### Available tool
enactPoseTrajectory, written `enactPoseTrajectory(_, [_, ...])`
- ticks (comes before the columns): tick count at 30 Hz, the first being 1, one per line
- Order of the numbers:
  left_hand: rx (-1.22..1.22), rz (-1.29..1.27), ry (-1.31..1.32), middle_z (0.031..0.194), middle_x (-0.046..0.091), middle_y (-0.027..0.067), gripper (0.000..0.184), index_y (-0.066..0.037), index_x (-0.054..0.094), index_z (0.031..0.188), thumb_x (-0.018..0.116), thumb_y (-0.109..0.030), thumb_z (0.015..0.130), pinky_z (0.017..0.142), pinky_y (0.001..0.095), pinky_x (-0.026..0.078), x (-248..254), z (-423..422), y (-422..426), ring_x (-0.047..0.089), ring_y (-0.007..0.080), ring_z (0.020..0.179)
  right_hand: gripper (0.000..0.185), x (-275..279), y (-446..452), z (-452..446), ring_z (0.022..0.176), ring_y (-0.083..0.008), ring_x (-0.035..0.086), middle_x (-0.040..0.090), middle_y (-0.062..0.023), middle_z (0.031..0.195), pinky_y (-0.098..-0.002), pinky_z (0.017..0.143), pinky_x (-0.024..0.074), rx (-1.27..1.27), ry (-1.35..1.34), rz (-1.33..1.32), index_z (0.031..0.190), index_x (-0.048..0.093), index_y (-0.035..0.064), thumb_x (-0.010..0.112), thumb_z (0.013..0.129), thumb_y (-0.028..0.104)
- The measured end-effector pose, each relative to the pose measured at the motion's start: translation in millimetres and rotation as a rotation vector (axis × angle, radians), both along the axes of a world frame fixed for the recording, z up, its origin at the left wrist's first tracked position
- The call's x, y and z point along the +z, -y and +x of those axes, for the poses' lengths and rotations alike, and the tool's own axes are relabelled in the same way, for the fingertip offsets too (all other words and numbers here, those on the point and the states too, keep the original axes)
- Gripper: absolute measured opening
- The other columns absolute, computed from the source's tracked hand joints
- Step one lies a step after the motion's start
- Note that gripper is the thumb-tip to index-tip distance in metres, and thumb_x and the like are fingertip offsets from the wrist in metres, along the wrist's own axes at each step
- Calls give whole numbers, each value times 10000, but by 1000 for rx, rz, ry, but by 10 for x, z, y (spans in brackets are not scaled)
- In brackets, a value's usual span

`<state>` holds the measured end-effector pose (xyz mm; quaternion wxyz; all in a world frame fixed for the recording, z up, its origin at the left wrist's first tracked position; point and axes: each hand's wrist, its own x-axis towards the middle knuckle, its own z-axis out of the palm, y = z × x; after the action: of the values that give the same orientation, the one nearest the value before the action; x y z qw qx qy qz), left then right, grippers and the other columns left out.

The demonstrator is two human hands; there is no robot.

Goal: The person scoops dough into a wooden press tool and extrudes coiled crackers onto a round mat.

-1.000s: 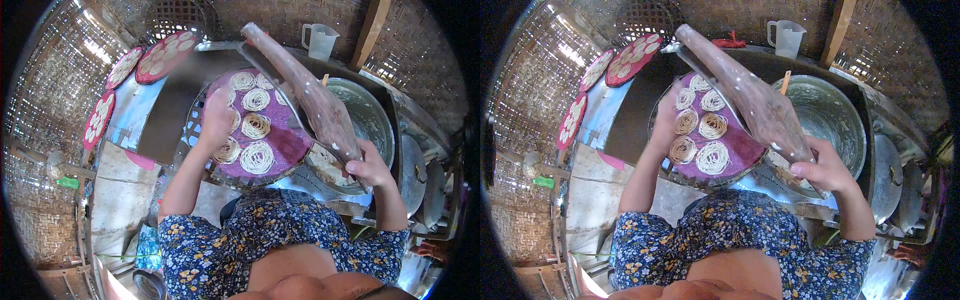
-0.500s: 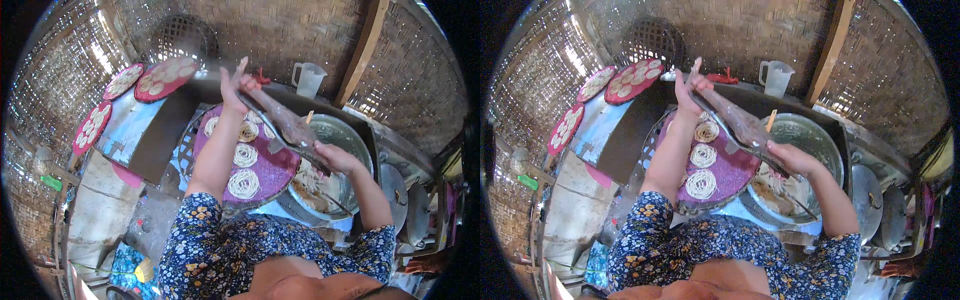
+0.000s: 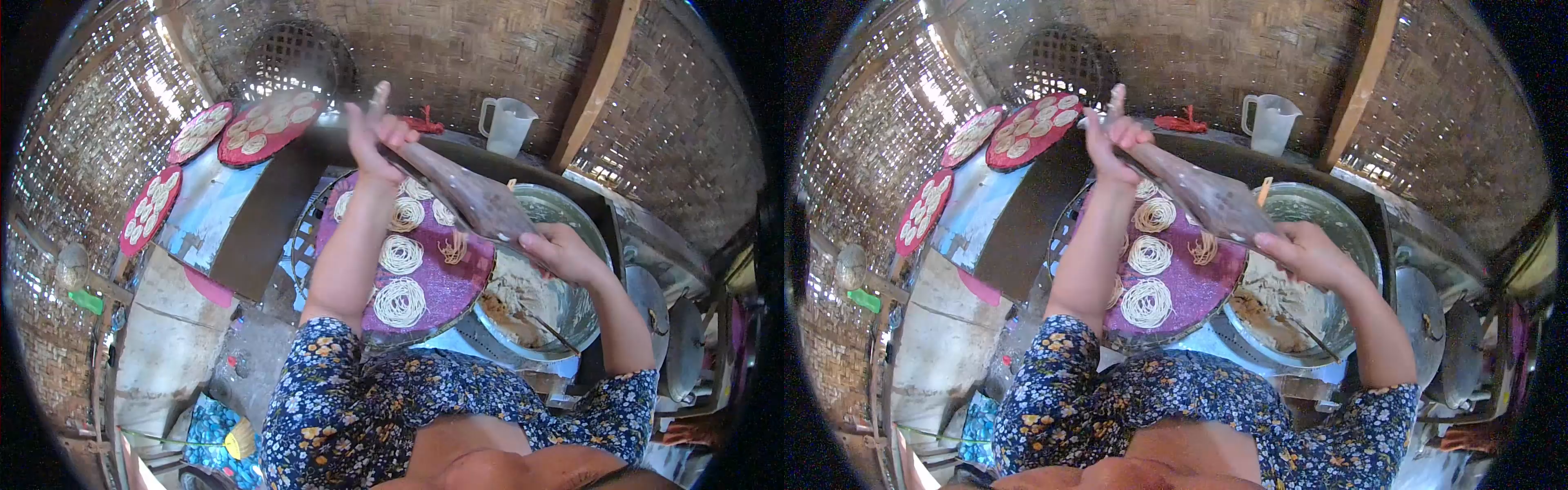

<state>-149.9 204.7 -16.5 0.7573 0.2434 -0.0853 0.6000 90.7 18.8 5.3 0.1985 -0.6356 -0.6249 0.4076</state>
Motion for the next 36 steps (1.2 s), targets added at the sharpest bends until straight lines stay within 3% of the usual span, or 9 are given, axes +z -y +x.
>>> enactPoseTrajectory(6, [-68, 87, -20, 471, 302, -76, 581, -126, 535, 1172, 363, -583, 857, 547, 259, 373, 137, -147, 164, 342, 75, 439, 496, -13, 177, -57, 498, -85, 505, 492, -17, 562, -240, 454, 410, 21, -148, -32, 927, 627, 10, 540, 817, 486])
enactPoseTrajectory(9, [-78, 85, -10, 465, 301, -76, 568, -127, 554, 1153, 364, -576, 861, 549, 257, 375, 121, -76, 272, 337, 73, 432, 490, 106, 271, 13, 510, -91, 519, 528, -44, 576, -264, 483, 432, 10, -12, 56, 971, 636, 26, 550, 808, 480])
enactPoseTrajectory(10, [-84, 102, 6, 464, 302, -78, 567, -127, 559, 1147, 364, -576, 861, 549, 256, 375, 121, -58, 253, 336, 72, 428, 506, 137, 271, 37, 570, -167, 581, 594, -113, 643, -314, 563, 466, 21, 100, 140, 1006, 628, 27, 560, 795, 481])
enactPoseTrajectory(14, [-114, 165, 70, 463, 323, -90, 558, -117, 558, 1146, 363, -559, 867, 540, 241, 369, 237, -116, 134, 331, 61, 417, 534, 265, 196, -82, 731, -331, 612, 617, -209, 760, -371, 686, 466, 36, 220, 348, 1001, 620, 15, 570, 779, 499])
enactPoseTrajectory(24, [-46, 90, -38, 457, 277, -87, 562, -100, 556, 1140, 375, -556, 865, 523, 218, 322, 299, -273, 405, 279, 55, 412, 516, 109, 298, -127, 707, -311, 619, 616, -210, 740, -373, 671, 468, 60, 100, 278, 970, 625, 17, 562, 787, 496])
enactPoseTrajectory(31, [-189, 69, 8, 456, 280, -76, 627, -96, 553, 1146, 314, -600, 860, 547, 236, 329, 128, 49, 356, 295, 72, 417, 507, 42, 477, 33, 684, -291, 620, 618, -176, 696, -382, 638, 467, -17, 180, 251, 888, 625, 9, 577, 771, 500])
enactPoseTrajectory(32, [-289, 165, 51, 514, 334, -55, 636, -92, 538, 1165, 326, -602, 851, 577, 263, 357, 116, 83, 318, 345, 91, 476, 511, 19, 484, 71, 661, -288, 617, 611, -171, 676, -383, 624, 465, -10, 184, 249, 863, 617, 3, 576, 771, 503])
enactPoseTrajectory(35, [-374, 65, 45, 671, 463, 0, 658, -74, 497, 1205, 333, -599, 844, 681, 301, 409, 108, 261, 339, 455, 132, 624, 526, -80, 498, 143, 590, -273, 607, 588, -157, 616, -383, 582, 460, -22, 155, 223, 798, 595, -12, 572, 773, 513])
enactPoseTrajectory(36, [-286, 33, -150, 929, 548, 70, 671, -50, 463, 1222, 357, -588, 836, 811, 349, 420, 45, 337, 385, 520, 198, 832, 531, -111, 498, 150, 564, -265, 602, 580, -152, 598, -380, 566, 458, -43, 122, 203, 784, 589, -15, 569, 776, 516])
